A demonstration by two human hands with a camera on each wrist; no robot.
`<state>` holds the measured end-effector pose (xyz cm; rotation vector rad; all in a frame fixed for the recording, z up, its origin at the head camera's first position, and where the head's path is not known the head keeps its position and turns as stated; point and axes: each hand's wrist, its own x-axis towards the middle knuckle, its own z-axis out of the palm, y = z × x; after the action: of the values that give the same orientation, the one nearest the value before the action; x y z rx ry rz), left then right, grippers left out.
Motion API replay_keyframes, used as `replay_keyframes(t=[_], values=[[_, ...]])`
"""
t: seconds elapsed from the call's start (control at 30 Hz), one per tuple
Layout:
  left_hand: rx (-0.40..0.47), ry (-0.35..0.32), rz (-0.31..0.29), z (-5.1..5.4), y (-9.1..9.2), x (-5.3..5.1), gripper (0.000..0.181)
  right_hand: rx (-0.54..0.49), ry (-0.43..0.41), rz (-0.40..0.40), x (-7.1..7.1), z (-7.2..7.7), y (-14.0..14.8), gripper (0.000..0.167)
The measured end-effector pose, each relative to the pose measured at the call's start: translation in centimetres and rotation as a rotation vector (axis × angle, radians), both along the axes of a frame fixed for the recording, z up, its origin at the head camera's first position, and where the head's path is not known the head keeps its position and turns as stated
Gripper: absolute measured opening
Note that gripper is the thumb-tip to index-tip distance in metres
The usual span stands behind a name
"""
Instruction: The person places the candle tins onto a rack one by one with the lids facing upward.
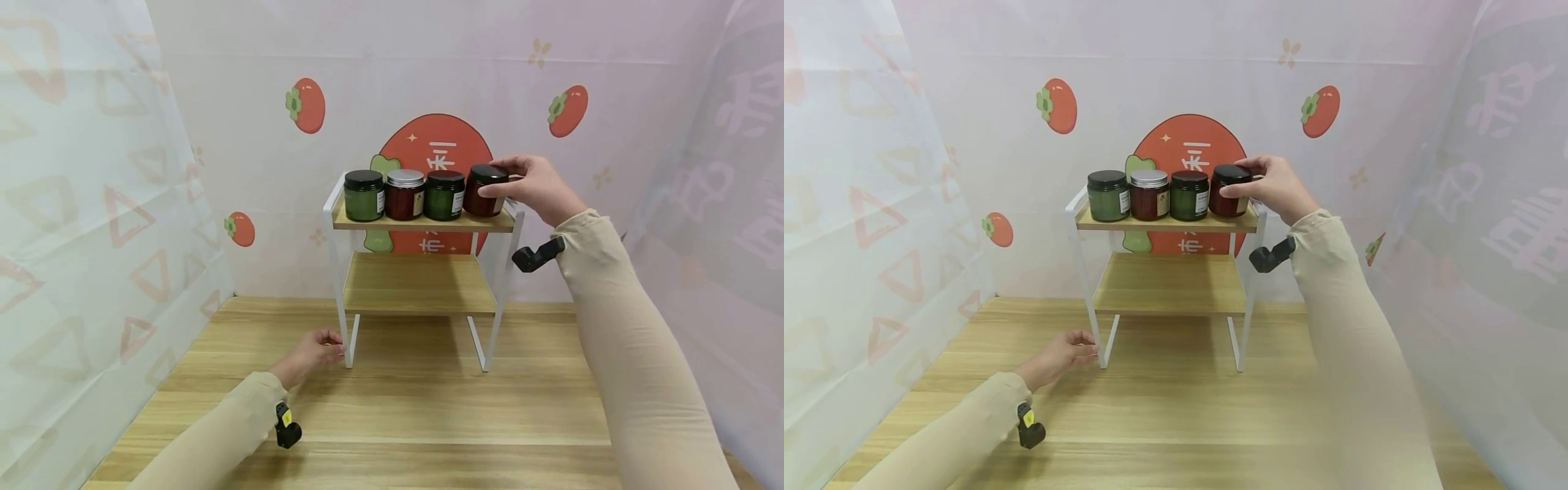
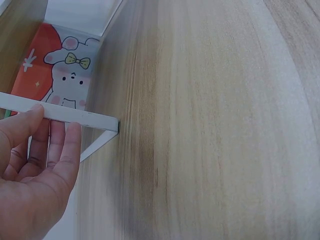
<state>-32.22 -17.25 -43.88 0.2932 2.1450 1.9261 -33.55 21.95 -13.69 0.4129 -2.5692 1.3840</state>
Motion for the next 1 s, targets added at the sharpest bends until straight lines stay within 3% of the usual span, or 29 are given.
replay_keyframes(t=[1.0], values=[[-0.005,-0.009,0.025,-0.08,0.09,-0.05,0.012,0.035,-0.036,-0.006,-0.19,-0.26,-0.31,0.063]])
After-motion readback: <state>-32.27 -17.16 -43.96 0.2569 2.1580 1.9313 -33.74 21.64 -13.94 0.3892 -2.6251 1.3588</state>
